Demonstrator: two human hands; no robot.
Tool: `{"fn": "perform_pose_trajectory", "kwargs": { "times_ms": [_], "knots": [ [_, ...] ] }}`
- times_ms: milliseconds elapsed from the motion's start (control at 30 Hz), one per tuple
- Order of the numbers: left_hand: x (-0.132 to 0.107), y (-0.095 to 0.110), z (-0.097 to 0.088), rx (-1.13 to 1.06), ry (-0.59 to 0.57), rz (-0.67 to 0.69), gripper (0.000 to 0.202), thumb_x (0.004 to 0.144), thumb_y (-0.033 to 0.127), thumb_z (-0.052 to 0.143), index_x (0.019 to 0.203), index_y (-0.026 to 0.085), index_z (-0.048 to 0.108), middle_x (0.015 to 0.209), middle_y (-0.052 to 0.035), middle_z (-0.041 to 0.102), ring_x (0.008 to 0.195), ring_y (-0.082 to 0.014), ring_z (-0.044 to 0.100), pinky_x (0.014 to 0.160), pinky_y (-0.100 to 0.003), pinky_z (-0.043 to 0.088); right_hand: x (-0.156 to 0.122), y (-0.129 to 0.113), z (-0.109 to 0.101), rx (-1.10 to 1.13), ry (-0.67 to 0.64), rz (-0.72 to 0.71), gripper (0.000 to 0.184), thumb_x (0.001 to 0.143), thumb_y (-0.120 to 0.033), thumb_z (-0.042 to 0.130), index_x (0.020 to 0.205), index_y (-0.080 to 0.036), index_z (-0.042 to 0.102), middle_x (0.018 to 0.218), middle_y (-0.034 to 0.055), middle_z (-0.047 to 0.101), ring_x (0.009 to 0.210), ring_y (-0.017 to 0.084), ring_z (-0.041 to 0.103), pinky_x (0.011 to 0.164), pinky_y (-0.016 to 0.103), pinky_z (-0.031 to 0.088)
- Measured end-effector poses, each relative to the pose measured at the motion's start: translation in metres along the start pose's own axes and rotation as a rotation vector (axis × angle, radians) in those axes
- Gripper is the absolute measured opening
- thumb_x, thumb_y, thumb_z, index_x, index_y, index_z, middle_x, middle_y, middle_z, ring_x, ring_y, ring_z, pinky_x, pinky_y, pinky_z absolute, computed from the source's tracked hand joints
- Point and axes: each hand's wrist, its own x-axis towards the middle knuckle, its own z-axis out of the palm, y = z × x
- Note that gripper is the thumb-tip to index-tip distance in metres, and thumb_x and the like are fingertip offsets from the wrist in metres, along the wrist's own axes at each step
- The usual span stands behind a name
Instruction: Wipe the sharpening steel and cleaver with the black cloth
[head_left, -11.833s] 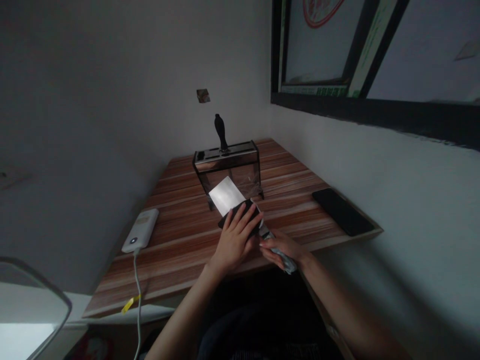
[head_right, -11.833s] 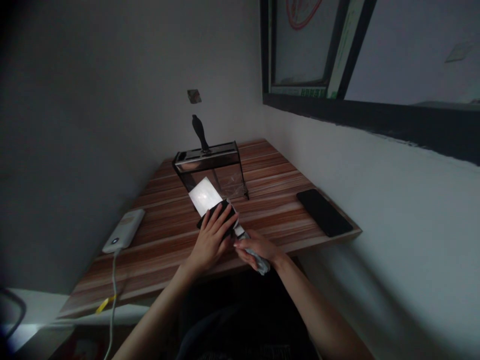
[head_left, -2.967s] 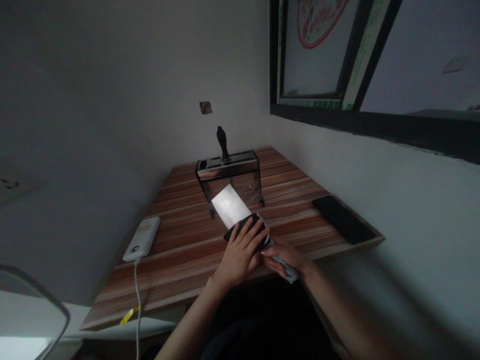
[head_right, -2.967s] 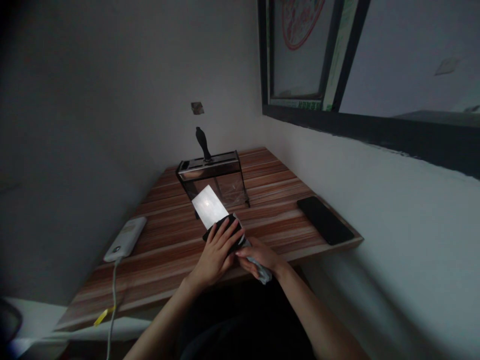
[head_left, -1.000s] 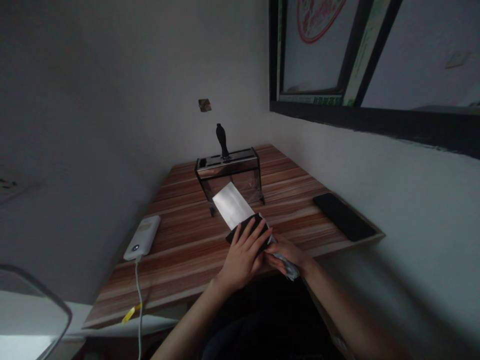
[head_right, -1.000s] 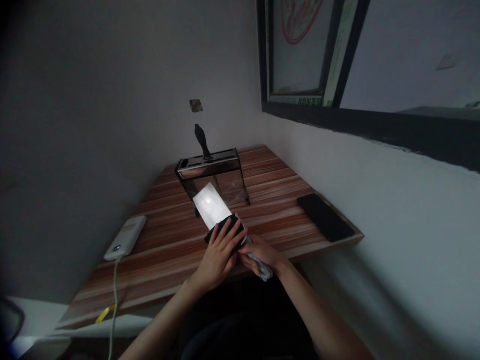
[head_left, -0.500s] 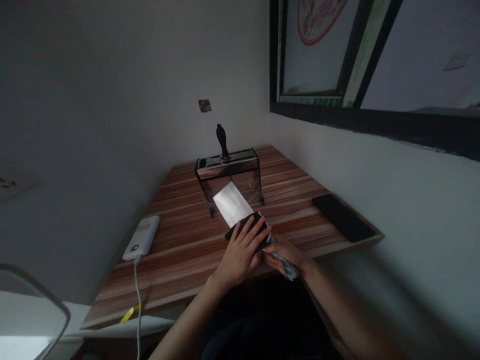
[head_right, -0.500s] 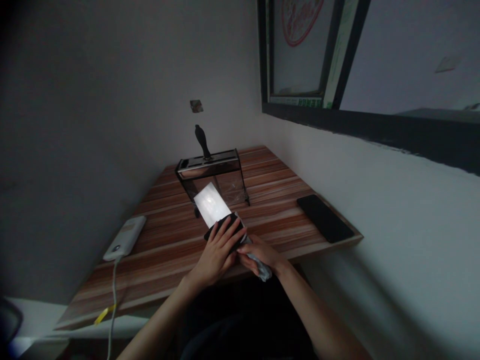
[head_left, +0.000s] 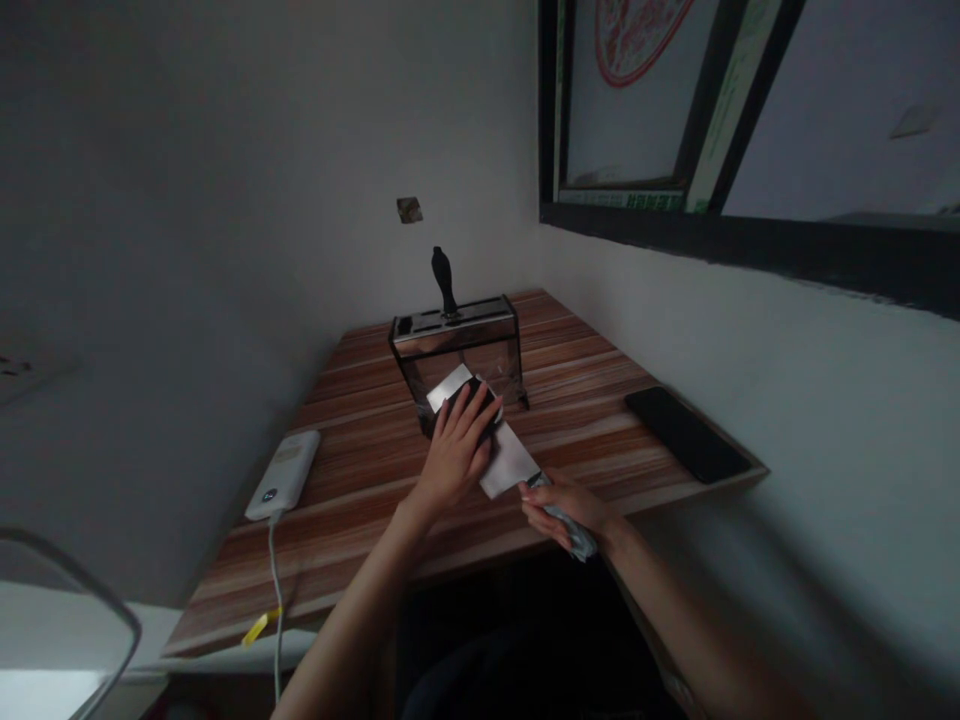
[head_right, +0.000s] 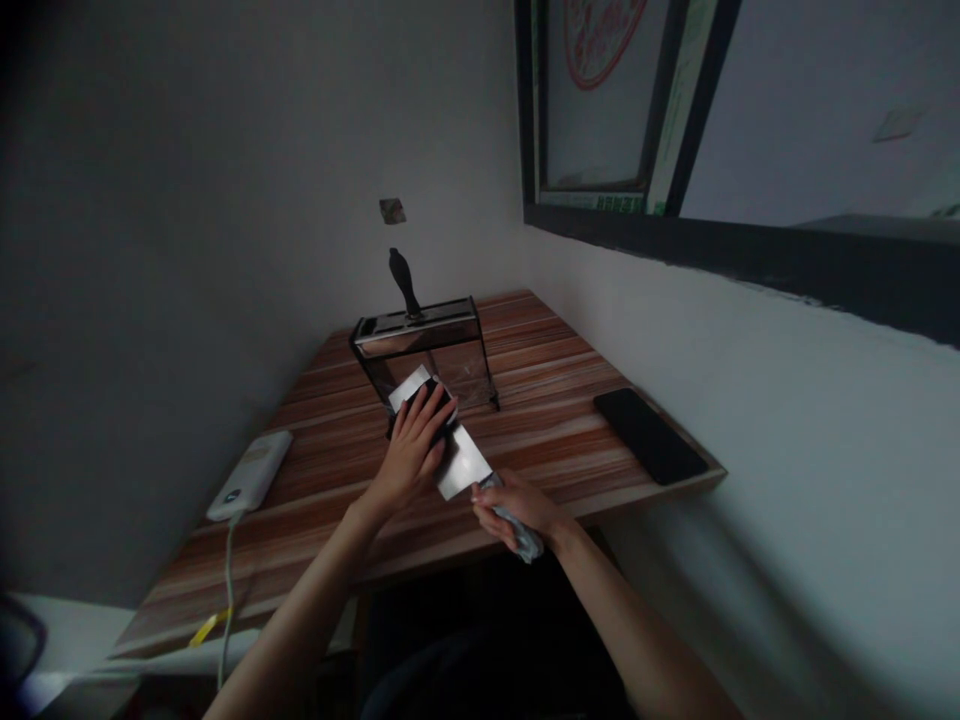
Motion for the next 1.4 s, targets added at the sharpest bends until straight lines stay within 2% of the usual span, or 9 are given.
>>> {"fn": "perform_pose_trajectory", "kwargs": {
  "times_ms": [300, 567, 733, 900, 1067, 1300, 1400],
  "knots": [
    [0.023, -0.03, -0.007, 0.024, 0.133, -0.083, 0.056, 0.093, 0.017, 0.036, 0.149, 0.022, 0.028, 0.159, -0.0092, 0.021, 0.148, -0.022, 0.008, 0.118, -0.053, 0.009, -0.001, -0.002, 0.002, -0.002, 0.003, 0.01, 0.019, 0.077, -0.031, 0.06, 0.07, -0.019, 0.048, 0.035, -0.0107, 0.044, 0.023, 0.005, 0.034, 0.026, 0.015, 0.021],
    [0.02, -0.026, -0.007, 0.029, 0.159, -0.1, 0.057, 0.093, 0.017, 0.036, 0.149, 0.021, 0.026, 0.16, -0.0095, 0.02, 0.148, -0.0219, 0.008, 0.118, -0.052, 0.009, -0.001, 0.0, 0.0, 0.002, -0.003, 0.007, 0.016, 0.078, -0.031, 0.06, 0.074, -0.019, 0.05, 0.035, -0.0108, 0.045, 0.022, 0.006, 0.033, 0.025, 0.015, 0.022],
    [0.014, -0.016, 0.0, 0.036, 0.15, -0.09, 0.06, 0.093, 0.015, 0.037, 0.151, 0.023, 0.023, 0.16, -0.0071, 0.019, 0.149, -0.0227, 0.005, 0.118, -0.053, 0.008, -0.001, 0.001, -0.001, 0.014, 0.006, 0.008, 0.018, 0.078, -0.032, 0.061, 0.074, -0.019, 0.049, 0.034, -0.0112, 0.045, 0.022, 0.005, 0.03, 0.024, 0.015, 0.02],
    [0.004, 0.003, 0.009, 0.003, 0.063, -0.044, 0.06, 0.093, 0.016, 0.037, 0.151, 0.023, 0.024, 0.16, -0.0068, 0.02, 0.148, -0.0232, 0.006, 0.118, -0.052, 0.009, 0.0, 0.0, -0.001, 0.009, 0.004, 0.008, 0.018, 0.079, -0.031, 0.06, 0.073, -0.019, 0.049, 0.034, -0.0102, 0.046, 0.023, 0.007, 0.037, 0.025, 0.015, 0.022],
    [-0.01, 0.025, 0.01, -0.064, -0.055, 0.034, 0.056, 0.094, 0.016, 0.036, 0.149, 0.023, 0.03, 0.158, -0.0047, 0.025, 0.149, -0.0218, 0.005, 0.119, -0.051, 0.007, 0.0, 0.001, -0.004, 0.038, 0.038, -0.005, 0.018, 0.078, -0.033, 0.061, 0.075, -0.018, 0.051, 0.034, -0.0105, 0.045, 0.022, 0.006, 0.034, 0.024, 0.015, 0.021],
    [-0.032, 0.053, 0.011, -0.154, -0.168, 0.105, 0.057, 0.093, 0.016, 0.038, 0.149, 0.023, 0.029, 0.159, -0.0041, 0.023, 0.148, -0.0226, 0.006, 0.119, -0.052, 0.008, 0.004, 0.013, -0.012, 0.031, 0.096, -0.047, 0.029, 0.073, -0.031, 0.063, 0.053, -0.018, 0.048, 0.03, -0.0047, 0.046, 0.021, 0.008, 0.04, 0.024, 0.017, 0.028],
    [-0.037, 0.058, 0.011, -0.204, -0.19, 0.102, 0.059, 0.091, 0.014, 0.037, 0.149, 0.023, 0.028, 0.158, -0.0041, 0.024, 0.148, -0.0233, 0.008, 0.119, -0.053, 0.007, 0.004, 0.016, -0.013, 0.008, 0.129, -0.04, 0.025, 0.071, -0.028, 0.064, 0.054, -0.018, 0.049, 0.031, -0.0042, 0.048, 0.022, 0.009, 0.042, 0.025, 0.018, 0.031]
  ]
}}
